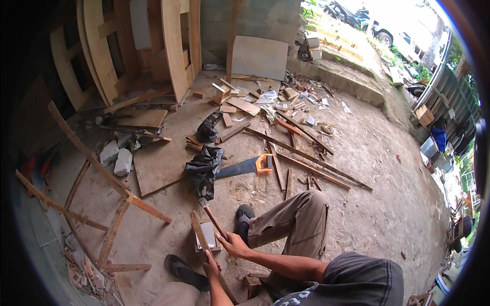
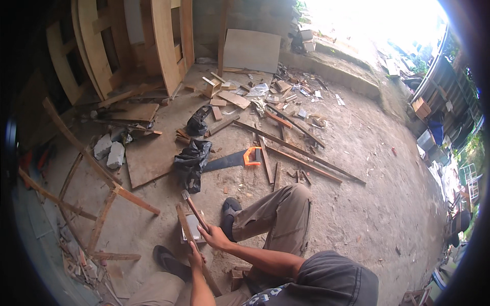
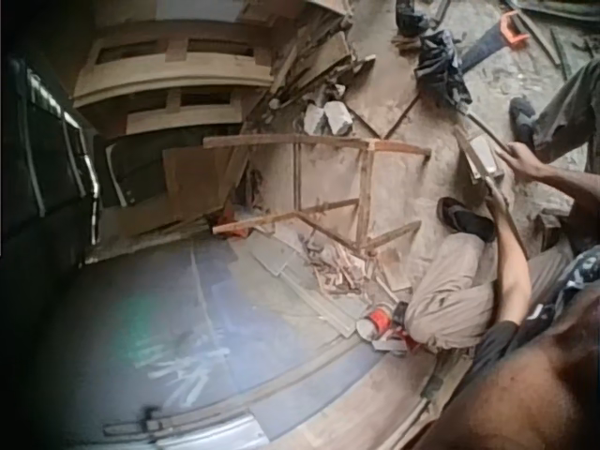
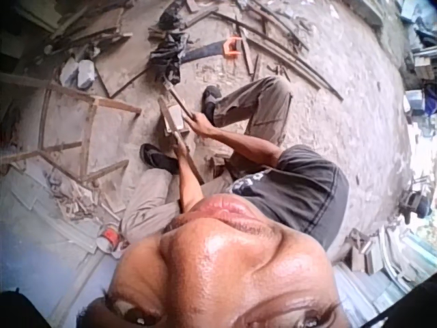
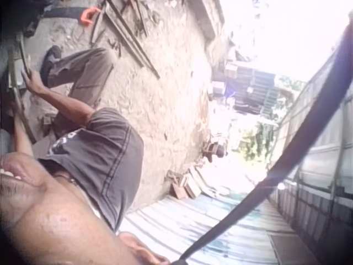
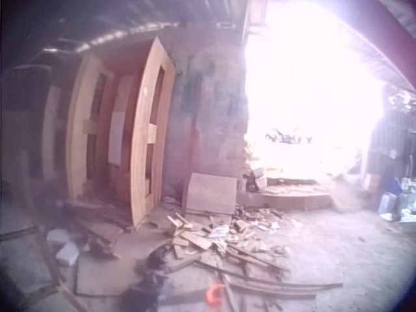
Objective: The person uses a hammer to strike a wooden plank, shaping or splitting it. They then fit the modified plank into a wooden frame structure, likely a chair or table, and secure it in place.
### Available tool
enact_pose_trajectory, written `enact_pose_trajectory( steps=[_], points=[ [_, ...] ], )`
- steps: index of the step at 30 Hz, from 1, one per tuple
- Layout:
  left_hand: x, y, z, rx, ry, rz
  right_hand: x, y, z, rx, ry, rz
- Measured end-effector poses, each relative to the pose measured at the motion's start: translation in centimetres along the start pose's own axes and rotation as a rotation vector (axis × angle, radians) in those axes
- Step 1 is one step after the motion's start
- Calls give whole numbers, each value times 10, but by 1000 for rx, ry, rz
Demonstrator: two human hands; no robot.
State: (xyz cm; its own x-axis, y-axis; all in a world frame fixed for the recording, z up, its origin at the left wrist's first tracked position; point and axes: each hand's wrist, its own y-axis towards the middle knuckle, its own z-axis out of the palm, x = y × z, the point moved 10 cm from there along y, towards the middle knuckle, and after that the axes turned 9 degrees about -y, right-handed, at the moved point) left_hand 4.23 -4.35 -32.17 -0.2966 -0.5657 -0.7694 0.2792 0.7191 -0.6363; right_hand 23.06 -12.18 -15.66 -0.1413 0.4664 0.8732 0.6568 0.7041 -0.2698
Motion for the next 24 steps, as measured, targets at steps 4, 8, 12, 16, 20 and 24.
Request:
enact_pose_trajectory(
  steps=[4, 8, 12, 16, 20, 24],
  points=[
    [-29, 0, 4, -50, 105, 65, -5, 9, -7, -51, 39, -16],
    [-44, 3, -1, -98, 178, 47, -20, 12, -4, -61, 69, 19],
    [-20, 6, -14, -124, 274, 2, -29, 9, 3, -51, 109, 49],
    [-11, 10, -18, -141, 348, -44, -30, 9, 8, -17, 103, 44],
    [-17, 10, -12, -110, 411, 15, -25, 4, 5, -25, 28, 20],
    [-16, 10, -7, -77, 436, 6, -50, 9, 5, 30, -85, 174]
  ],
)
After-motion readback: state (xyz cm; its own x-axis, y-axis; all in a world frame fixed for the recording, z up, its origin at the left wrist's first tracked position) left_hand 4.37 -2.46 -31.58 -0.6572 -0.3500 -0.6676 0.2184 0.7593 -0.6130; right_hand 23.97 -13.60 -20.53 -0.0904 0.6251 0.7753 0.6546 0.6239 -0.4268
